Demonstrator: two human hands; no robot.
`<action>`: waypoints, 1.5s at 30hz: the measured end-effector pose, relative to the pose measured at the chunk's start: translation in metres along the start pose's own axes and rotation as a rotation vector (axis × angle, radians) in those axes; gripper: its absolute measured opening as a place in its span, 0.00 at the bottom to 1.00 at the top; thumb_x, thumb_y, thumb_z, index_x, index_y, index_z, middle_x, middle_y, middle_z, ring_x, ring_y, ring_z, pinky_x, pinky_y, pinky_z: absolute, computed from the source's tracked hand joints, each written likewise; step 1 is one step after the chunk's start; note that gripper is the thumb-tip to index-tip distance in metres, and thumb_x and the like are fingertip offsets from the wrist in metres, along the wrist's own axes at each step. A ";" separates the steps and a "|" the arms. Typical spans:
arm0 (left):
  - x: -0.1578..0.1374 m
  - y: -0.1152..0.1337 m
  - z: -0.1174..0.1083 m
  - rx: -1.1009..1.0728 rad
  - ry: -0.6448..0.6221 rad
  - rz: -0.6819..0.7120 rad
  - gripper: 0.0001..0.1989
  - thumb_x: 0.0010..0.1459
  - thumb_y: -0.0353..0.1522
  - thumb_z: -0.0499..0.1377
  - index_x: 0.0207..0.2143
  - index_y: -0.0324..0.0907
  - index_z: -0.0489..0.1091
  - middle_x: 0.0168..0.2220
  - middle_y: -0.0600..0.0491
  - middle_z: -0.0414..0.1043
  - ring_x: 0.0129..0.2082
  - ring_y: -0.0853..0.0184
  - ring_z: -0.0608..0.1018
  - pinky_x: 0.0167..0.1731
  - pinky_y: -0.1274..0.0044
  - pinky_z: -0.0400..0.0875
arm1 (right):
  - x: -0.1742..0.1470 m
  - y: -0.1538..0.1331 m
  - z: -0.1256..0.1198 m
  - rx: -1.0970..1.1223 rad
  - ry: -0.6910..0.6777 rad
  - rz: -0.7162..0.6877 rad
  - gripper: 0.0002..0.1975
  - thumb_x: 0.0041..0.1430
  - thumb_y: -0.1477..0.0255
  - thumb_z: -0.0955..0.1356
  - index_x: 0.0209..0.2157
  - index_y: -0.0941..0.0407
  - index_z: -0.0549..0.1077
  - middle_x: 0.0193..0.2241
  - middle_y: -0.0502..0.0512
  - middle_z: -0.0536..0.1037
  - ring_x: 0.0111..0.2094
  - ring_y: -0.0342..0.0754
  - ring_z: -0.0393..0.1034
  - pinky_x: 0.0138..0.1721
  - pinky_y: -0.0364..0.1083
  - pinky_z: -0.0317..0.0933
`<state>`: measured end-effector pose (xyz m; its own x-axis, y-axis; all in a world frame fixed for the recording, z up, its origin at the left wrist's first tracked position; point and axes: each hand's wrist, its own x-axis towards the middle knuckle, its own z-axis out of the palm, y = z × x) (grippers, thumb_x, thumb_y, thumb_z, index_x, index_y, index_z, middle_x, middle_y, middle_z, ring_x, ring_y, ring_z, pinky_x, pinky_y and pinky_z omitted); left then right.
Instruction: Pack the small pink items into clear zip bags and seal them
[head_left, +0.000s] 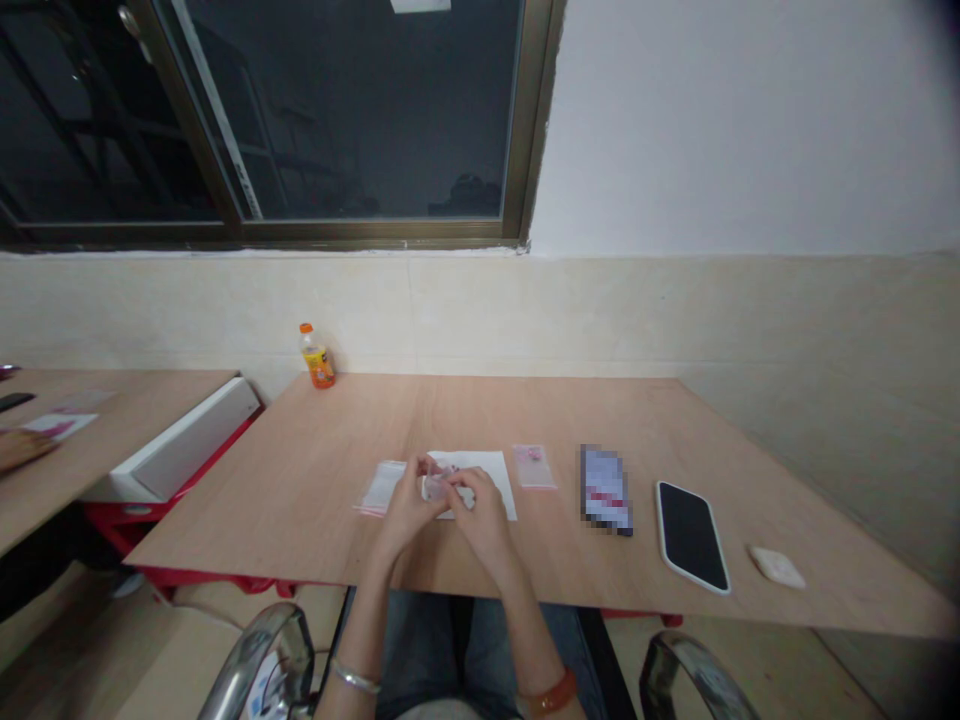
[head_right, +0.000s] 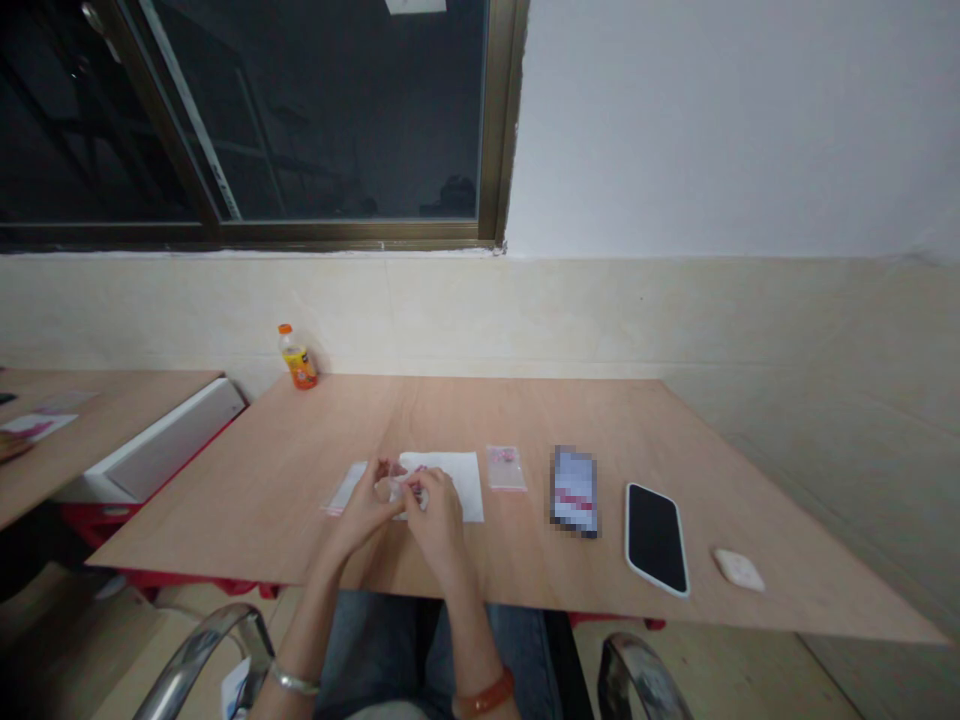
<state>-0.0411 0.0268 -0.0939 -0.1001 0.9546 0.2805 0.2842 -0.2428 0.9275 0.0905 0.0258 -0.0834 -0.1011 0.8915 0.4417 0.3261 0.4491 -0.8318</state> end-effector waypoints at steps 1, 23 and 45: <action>0.000 0.004 -0.002 -0.028 -0.008 -0.002 0.16 0.42 0.32 0.64 0.35 0.40 0.63 0.36 0.52 0.70 0.38 0.65 0.73 0.41 0.74 0.66 | 0.001 -0.001 -0.002 0.033 0.015 0.021 0.06 0.55 0.72 0.64 0.29 0.55 0.73 0.30 0.54 0.75 0.35 0.48 0.68 0.36 0.45 0.61; -0.004 0.049 0.002 -0.301 0.063 -0.087 0.13 0.53 0.41 0.57 0.31 0.38 0.67 0.23 0.56 0.67 0.21 0.73 0.69 0.21 0.82 0.64 | 0.013 -0.004 -0.025 0.596 0.149 0.304 0.13 0.47 0.62 0.70 0.29 0.58 0.75 0.21 0.51 0.74 0.21 0.42 0.63 0.21 0.40 0.55; 0.000 0.044 0.003 -0.249 0.109 -0.053 0.12 0.49 0.39 0.61 0.26 0.37 0.72 0.24 0.53 0.72 0.25 0.69 0.72 0.26 0.81 0.65 | 0.012 -0.001 -0.028 0.584 0.205 0.280 0.13 0.48 0.61 0.69 0.28 0.58 0.73 0.18 0.48 0.68 0.20 0.41 0.60 0.21 0.41 0.54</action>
<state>-0.0255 0.0166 -0.0543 -0.2147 0.9461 0.2423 0.0337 -0.2407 0.9700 0.1150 0.0344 -0.0682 0.1124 0.9753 0.1903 -0.2526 0.2133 -0.9438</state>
